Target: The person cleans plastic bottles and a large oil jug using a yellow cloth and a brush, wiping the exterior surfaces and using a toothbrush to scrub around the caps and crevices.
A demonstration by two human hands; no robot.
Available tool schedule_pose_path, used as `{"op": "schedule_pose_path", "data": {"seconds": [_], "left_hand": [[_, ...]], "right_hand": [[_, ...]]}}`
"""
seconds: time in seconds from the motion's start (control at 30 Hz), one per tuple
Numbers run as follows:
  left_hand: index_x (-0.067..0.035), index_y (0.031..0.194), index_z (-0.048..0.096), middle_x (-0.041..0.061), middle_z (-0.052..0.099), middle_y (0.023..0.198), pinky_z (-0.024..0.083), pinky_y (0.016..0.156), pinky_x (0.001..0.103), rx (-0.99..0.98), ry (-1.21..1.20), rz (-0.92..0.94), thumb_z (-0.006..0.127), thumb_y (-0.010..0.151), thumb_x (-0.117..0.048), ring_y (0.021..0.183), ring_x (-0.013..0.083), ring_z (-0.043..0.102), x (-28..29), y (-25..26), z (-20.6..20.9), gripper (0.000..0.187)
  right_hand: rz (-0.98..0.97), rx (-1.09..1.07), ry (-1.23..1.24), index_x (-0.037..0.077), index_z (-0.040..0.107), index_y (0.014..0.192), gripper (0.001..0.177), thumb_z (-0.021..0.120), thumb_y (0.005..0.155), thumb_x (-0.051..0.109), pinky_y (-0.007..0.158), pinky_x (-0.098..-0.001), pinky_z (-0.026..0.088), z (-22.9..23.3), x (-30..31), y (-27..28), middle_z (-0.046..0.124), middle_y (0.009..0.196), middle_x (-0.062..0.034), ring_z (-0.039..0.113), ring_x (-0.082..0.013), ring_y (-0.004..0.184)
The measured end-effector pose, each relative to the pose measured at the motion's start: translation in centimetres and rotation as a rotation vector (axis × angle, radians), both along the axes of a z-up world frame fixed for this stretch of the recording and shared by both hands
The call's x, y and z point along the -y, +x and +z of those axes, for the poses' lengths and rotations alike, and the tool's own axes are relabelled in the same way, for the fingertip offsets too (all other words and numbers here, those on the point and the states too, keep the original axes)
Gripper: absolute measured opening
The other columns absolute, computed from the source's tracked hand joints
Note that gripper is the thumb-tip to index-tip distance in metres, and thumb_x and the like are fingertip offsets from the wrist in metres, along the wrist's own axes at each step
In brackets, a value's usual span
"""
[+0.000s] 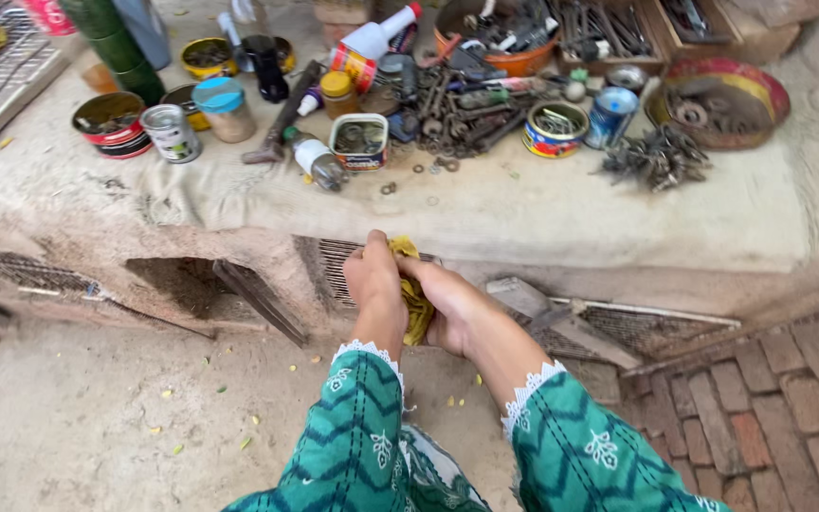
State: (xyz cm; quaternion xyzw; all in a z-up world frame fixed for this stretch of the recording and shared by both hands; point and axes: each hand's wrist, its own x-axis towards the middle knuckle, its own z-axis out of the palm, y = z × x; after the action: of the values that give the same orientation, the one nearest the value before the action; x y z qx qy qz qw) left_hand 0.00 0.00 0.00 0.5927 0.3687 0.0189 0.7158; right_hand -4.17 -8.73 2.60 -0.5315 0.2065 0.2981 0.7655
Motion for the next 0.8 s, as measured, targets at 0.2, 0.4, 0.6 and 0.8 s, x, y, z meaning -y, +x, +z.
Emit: {"op": "schedule_pose_path", "data": {"seconds": [0.2,0.4,0.6,0.8], "left_hand": [[-0.002,0.119,0.072,0.023,0.075,0.117,0.048,0.102,0.044,0.018,0.284,-0.138,0.053,0.087,-0.047,0.113,0.0369,0.069,-3.7,3.3,1.8,0.059],[-0.007,0.125,0.070,0.024,0.065,0.130,0.041,0.107,0.049,0.077,0.422,-0.151,0.032,0.098,-0.059,0.125,0.0424,0.057,-10.5,10.8,0.0,0.070],[-0.014,0.112,0.078,0.013,0.075,0.119,0.045,0.105,0.044,0.056,0.422,-0.122,0.045,0.095,-0.052,0.119,0.0329,0.065,-26.5,23.2,2.1,0.053],[-0.015,0.105,0.077,0.019,0.074,0.108,0.053,0.095,0.043,0.103,0.737,0.038,0.063,0.092,-0.036,0.105,0.0367,0.070,-42.1,34.9,5.4,0.028]], "right_hand": [[0.045,0.113,-0.097,0.006,0.066,0.115,0.038,0.054,0.097,0.037,0.067,-0.0418,0.060,1.2,-2.5,3.6,0.075,0.099,-0.0076,0.072,-0.0214,0.082],[0.075,0.075,-0.010,0.019,0.065,0.114,0.046,0.051,0.094,0.058,0.066,-0.0373,0.057,3.2,-10.3,10.3,0.073,0.096,-0.0025,0.071,-0.0187,0.079],[0.164,0.213,0.007,0.013,0.067,0.112,0.036,0.057,0.097,0.045,0.061,-0.0388,0.059,1.7,-23.5,23.6,0.070,0.092,-0.0049,0.067,-0.0212,0.077],[0.174,0.220,-0.019,0.012,0.068,0.113,0.037,0.052,0.097,0.041,0.059,-0.0381,0.057,4.2,-35.2,34.5,0.075,0.093,-0.0051,0.069,-0.0190,0.078]]}}
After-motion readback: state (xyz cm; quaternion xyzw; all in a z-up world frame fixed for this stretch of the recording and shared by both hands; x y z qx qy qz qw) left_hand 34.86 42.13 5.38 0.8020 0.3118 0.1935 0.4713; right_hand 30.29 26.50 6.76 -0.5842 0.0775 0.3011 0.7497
